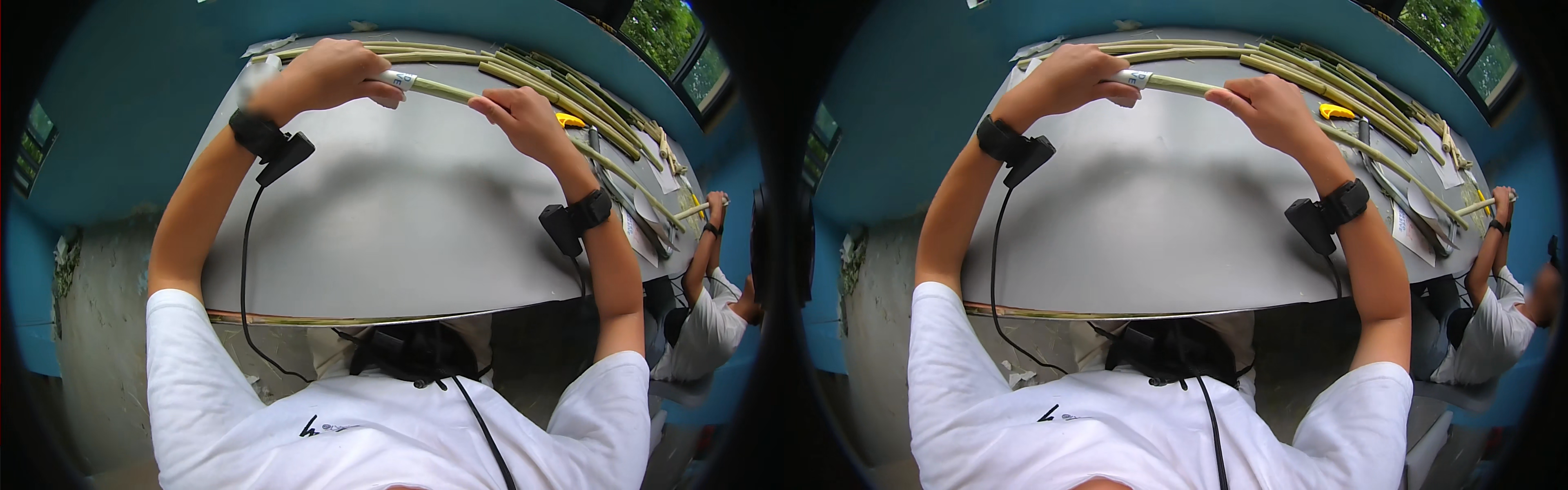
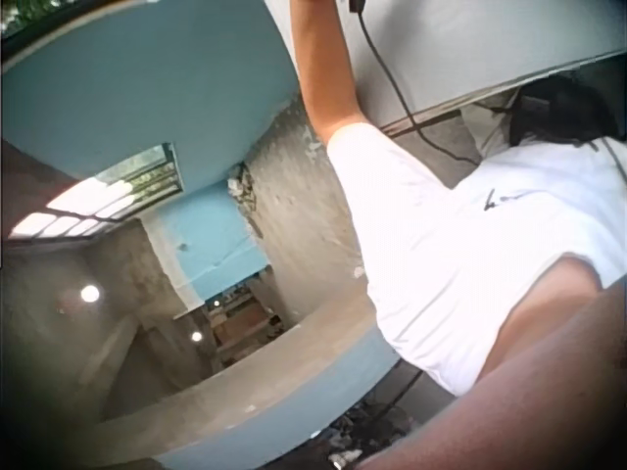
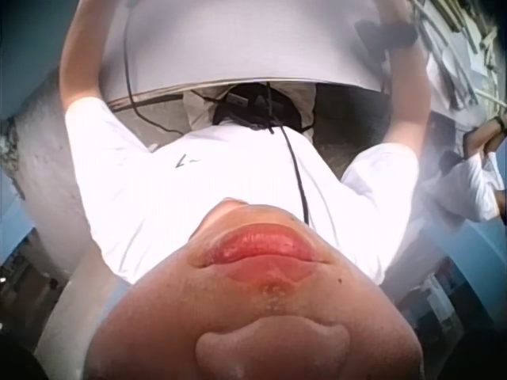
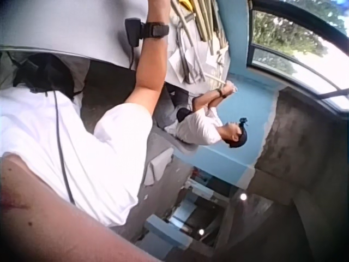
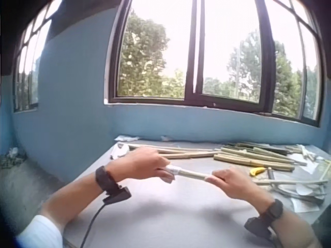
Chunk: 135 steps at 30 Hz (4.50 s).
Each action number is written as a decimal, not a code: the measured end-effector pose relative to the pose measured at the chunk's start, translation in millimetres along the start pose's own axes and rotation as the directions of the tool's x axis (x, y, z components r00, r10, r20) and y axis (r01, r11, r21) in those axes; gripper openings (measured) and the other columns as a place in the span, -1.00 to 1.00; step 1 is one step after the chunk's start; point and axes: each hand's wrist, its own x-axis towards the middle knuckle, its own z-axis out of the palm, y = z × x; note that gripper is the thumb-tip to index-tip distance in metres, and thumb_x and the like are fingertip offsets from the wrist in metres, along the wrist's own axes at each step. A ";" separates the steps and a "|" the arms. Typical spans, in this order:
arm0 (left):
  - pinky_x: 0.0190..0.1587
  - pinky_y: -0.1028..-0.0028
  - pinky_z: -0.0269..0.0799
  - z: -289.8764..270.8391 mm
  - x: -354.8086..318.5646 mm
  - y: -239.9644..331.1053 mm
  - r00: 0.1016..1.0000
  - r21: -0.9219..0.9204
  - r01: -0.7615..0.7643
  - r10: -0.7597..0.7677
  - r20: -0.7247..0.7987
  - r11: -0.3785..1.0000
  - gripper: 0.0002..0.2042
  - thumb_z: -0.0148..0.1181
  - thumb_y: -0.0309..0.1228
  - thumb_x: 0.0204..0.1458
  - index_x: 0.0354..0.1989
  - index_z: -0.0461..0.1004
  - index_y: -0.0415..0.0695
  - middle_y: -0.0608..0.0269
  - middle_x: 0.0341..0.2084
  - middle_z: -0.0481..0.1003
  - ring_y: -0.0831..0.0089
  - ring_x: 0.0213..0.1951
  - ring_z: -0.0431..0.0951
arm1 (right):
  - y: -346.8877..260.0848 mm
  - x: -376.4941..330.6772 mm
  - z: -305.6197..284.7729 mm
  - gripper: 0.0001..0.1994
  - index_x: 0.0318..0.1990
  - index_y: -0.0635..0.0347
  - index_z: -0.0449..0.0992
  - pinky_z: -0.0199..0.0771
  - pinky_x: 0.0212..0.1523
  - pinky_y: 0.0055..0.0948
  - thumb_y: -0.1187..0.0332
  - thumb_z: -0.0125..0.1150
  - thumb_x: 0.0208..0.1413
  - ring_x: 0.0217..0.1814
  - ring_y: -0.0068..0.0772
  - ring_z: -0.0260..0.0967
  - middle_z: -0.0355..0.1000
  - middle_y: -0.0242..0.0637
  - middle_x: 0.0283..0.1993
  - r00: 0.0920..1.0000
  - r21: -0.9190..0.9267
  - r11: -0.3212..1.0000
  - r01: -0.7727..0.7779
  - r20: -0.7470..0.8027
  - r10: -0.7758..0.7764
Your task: The recorder is processing bamboo stalks by stripping away outer layers and wrapping sections with paper or tape.
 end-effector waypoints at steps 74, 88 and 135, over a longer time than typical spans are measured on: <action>-0.46 0.40 0.41 0.6 3.2 -10.1 0.988 0.176 -0.082 0.103 -0.112 0.981 -0.69 0.43 -0.04 0.06 -0.40 0.60 -0.02 0.34 -0.58 0.59 0.44 -0.54 0.53 | 2.4 -3.4 -4.7 -0.57 -0.21 0.21 0.55 -0.06 -0.66 -0.61 0.04 -0.05 0.52 -0.65 -0.77 -0.06 0.10 -0.63 -0.61 0.866 0.453 0.830 -0.325 0.496 0.069; -0.45 0.33 0.42 6.5 -5.6 -3.0 0.991 0.076 -0.029 0.039 -0.130 0.997 -0.56 0.36 0.10 0.08 -0.47 0.60 -0.09 0.29 -0.66 0.52 0.32 -0.58 0.51 | 4.3 4.3 -4.2 -0.47 -0.23 0.24 0.61 0.17 -0.44 -0.30 -0.10 0.04 0.44 -0.47 -0.43 0.19 0.31 -0.33 -0.51 0.971 0.213 0.972 -0.095 0.236 0.043; -0.38 0.47 0.39 -33.9 -111.5 57.6 0.865 -0.341 0.498 -0.484 0.132 0.797 -0.78 0.31 -0.26 0.26 -0.15 0.55 -0.17 0.26 -0.48 0.55 0.52 -0.48 0.48 | 1.5 -30.8 -10.6 -0.74 -0.30 0.23 0.53 0.24 -0.45 -0.38 0.22 0.40 0.24 -0.53 -0.37 0.27 0.37 -0.27 -0.55 0.971 0.046 0.970 0.240 -0.020 -0.239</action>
